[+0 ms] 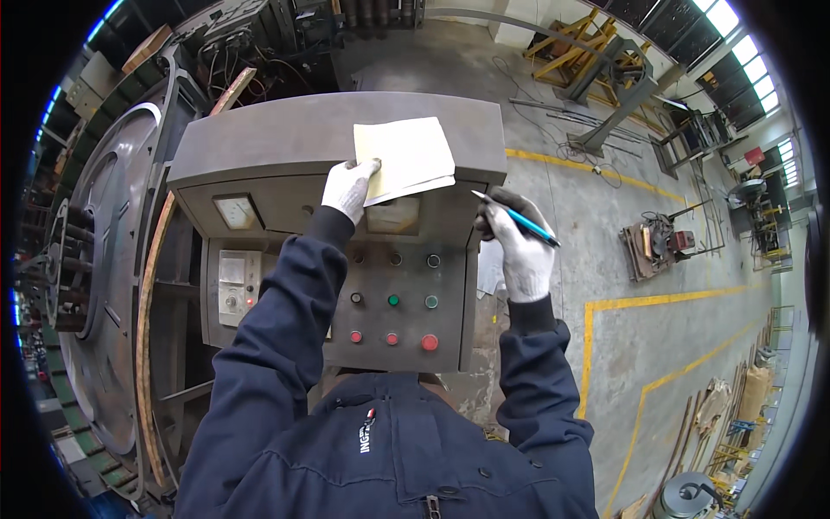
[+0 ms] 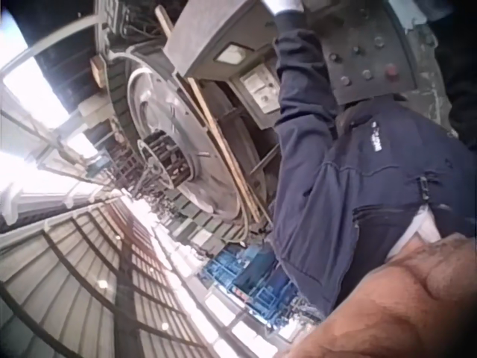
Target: The worker checks a logbook, inspects large metal coils on the fabrication floor, and records data on a yellow card at a control station.
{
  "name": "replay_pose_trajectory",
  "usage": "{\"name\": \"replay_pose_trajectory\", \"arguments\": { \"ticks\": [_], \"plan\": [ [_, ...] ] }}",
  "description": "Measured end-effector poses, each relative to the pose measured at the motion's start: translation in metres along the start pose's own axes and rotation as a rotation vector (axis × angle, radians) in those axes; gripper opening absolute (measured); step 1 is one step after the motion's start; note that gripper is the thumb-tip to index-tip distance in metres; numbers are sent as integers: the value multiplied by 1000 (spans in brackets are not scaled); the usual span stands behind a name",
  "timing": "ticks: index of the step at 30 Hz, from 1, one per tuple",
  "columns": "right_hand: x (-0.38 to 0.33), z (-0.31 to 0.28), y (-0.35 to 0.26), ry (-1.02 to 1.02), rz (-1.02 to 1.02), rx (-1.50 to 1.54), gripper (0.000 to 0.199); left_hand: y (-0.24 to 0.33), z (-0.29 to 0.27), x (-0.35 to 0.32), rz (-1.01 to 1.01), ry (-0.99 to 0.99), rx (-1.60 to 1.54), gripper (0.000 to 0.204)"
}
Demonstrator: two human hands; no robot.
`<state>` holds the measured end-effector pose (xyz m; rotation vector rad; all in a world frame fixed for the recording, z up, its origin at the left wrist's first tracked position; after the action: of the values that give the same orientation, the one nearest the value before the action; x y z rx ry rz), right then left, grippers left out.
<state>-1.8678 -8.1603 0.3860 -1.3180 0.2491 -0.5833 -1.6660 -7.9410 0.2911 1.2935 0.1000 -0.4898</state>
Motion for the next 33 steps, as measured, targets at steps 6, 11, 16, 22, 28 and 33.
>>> {"name": "replay_pose_trajectory", "arguments": {
  "ticks": [6, 11, 16, 22, 28, 33],
  "plan": [
    [79, 58, 27, -114, -103, -180, 21, -3, -10, 9, 64, 84, 46, 27],
    [118, 91, 54, -184, -57, -294, 20, -2, -19, 4, 37, 103, 31, 31],
    [128, 109, 76, -227, 6, -326, 21, -3, -23, 1, -43, 112, -6, 32],
    [131, 114, 91, -237, 28, -355, 17, 1, -24, 1, -8, 153, 52, 33],
    [133, 111, 97, -223, -3, -409, 16, -4, -26, 6, 8, 149, 122, 33],
    [135, 114, 99, -239, -91, -420, 14, -1, -24, 5, -5, 153, 46, 32]
  ]
}}
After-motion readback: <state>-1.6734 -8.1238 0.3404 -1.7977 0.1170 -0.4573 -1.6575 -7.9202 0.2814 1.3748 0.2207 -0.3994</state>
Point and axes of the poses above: each hand's wrist, its own x-axis towards the middle knuckle, its own z-axis out of the palm, y = z × x, the point moved 7 cm from there along x, towards the middle knuckle, and after that the axes turned 6 degrees about -z, right-handed, at the moved point
